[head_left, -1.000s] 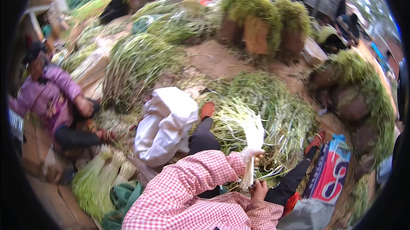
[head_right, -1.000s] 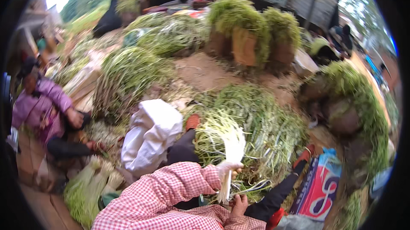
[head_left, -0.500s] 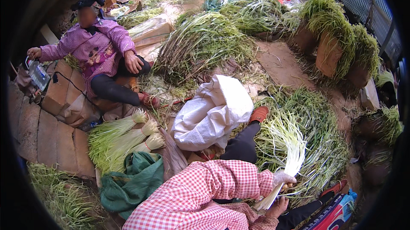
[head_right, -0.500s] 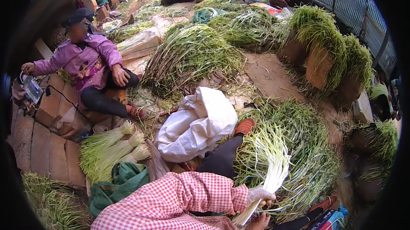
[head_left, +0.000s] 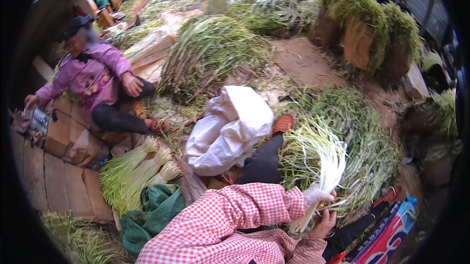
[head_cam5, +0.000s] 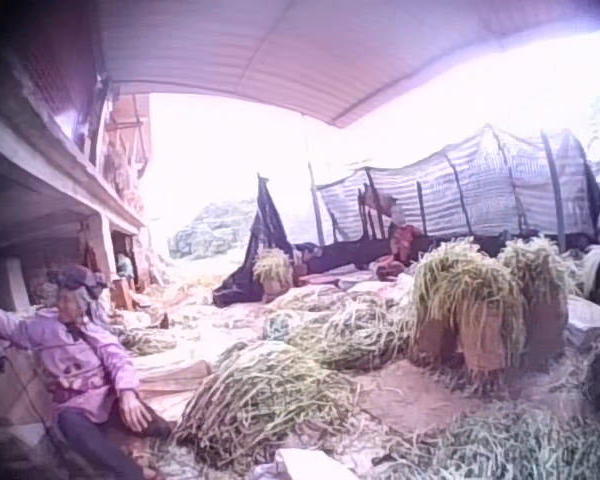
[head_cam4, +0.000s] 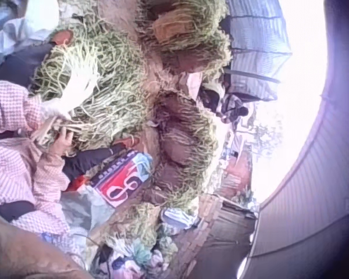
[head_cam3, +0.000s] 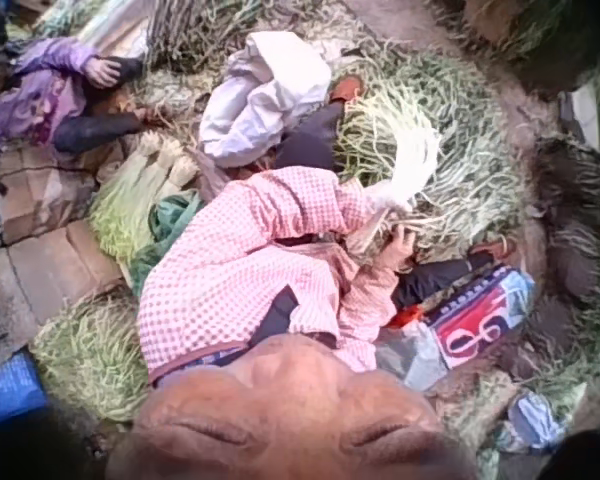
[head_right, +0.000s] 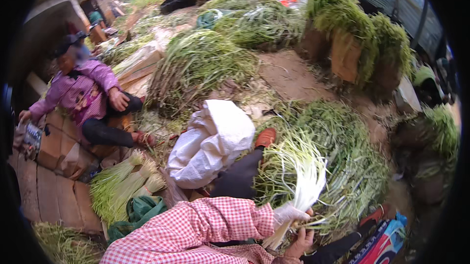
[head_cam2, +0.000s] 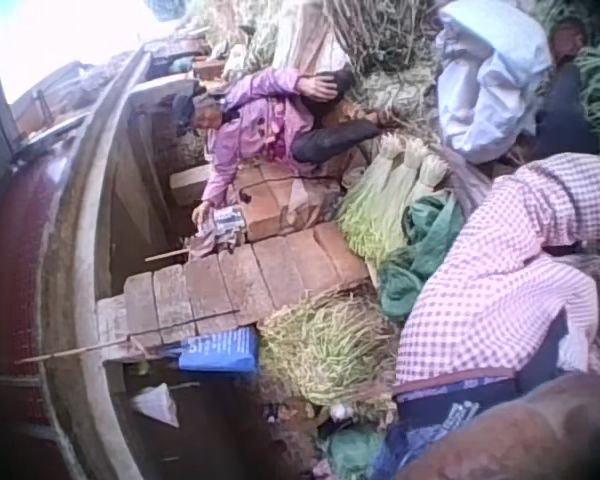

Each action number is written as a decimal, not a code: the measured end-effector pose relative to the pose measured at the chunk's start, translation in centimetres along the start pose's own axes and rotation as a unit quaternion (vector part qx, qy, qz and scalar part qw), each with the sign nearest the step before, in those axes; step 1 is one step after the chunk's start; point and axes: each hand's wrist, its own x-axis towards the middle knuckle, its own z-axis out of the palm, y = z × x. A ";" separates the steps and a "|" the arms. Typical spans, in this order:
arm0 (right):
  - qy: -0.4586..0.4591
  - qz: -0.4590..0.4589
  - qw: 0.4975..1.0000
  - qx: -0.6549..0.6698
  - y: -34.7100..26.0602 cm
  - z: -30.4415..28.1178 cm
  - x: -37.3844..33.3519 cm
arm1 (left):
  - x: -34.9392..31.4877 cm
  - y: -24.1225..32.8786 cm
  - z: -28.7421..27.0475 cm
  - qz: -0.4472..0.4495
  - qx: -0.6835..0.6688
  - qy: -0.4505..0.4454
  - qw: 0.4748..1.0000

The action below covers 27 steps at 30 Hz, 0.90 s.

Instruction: The person sits on the ground and sorts through a large pile of grass, separating the white stalks from the green leaves by hand. They gather the white stalks into a bundle and continue to pick through the pile to collect more.

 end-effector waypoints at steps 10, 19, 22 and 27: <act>-0.047 -0.033 0.993 -0.104 -1.0 0.5 1.3 | -0.8 1.5 2.1 0.005 0.041 0.066 0.997; -0.041 -0.059 0.986 -0.148 0.2 -0.7 0.7 | -1.0 1.9 2.0 -0.009 0.047 0.052 0.997; -0.039 -0.114 0.935 -0.334 5.3 -3.9 0.7 | -0.9 3.6 2.9 0.021 0.019 0.080 0.996; -0.220 0.125 0.834 -0.489 7.0 -9.9 -1.1 | -0.5 4.4 2.3 0.036 0.021 0.080 0.996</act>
